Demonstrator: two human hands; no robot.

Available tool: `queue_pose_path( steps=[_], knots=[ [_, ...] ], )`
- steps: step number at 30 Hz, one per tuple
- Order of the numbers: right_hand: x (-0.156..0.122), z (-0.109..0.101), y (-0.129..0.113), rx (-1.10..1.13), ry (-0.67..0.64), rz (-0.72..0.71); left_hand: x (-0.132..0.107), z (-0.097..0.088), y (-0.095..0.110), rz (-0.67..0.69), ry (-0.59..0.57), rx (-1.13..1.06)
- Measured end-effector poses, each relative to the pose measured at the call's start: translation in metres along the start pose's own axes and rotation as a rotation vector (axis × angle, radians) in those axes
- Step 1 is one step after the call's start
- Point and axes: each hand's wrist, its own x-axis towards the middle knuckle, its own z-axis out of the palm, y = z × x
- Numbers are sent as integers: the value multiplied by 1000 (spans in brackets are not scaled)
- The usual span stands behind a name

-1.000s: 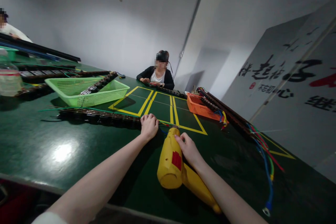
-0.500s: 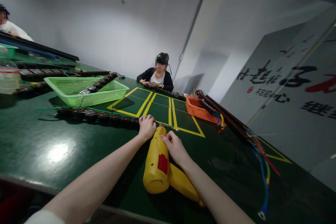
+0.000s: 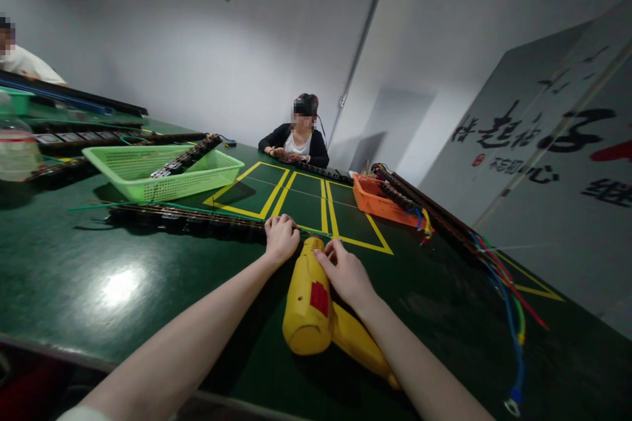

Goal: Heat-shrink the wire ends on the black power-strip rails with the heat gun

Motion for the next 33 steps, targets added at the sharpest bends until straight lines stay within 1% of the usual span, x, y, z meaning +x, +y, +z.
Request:
queue_pose_path(
  steps=[2, 3, 4, 6, 8, 10, 12, 16, 21, 23, 25, 27, 29, 30, 31, 33],
  knots=[
    [-3, -8, -15, -51, 19, -104, -1, -1, 0, 1, -5, 7],
    [-4, -12, -23, -67, 0, -178, -1, -2, 1, 1, -10, 12],
    [-5, -15, -32, -79, -39, -254, -1, -2, 1, 1, -17, 19],
    [-3, -18, -46, -99, -162, -380, 0, -4, 2, -3, -36, 35],
    [2, -19, -56, -118, -304, -456, 0, -6, 2, -14, -62, 52],
    [8, -18, -61, -138, -418, -494, 2, -7, 3, -26, -88, 66],
    [10, -16, -64, -154, -492, -512, 2, -8, 4, -35, -104, 69],
    [-1, -13, -74, -159, -553, -504, 2, -8, 4, -38, -98, 43],
    [-20, -14, -86, -132, -549, -489, 2, -8, 3, -22, -80, 19],
    [-24, -18, -84, -104, -530, -494, 2, -8, 2, -16, -72, 19],
    [-30, -23, -77, -85, -471, -461, 3, -7, 2, -21, -64, 16],
    [-42, -30, -65, -103, -355, -365, 3, -5, 1, -29, -52, 6],
    [-59, -36, -51, -148, -226, -240, 3, -3, 1, -28, -40, -3],
    [-68, -36, -44, -169, -188, -188, 3, -3, 0, -25, -34, -4],
    [-78, -35, -38, -186, -171, -141, 2, -2, 0, -21, -30, -3],
    [-95, -29, -27, -227, -183, -35, 2, -2, -1, -16, -26, 2]
  ],
)
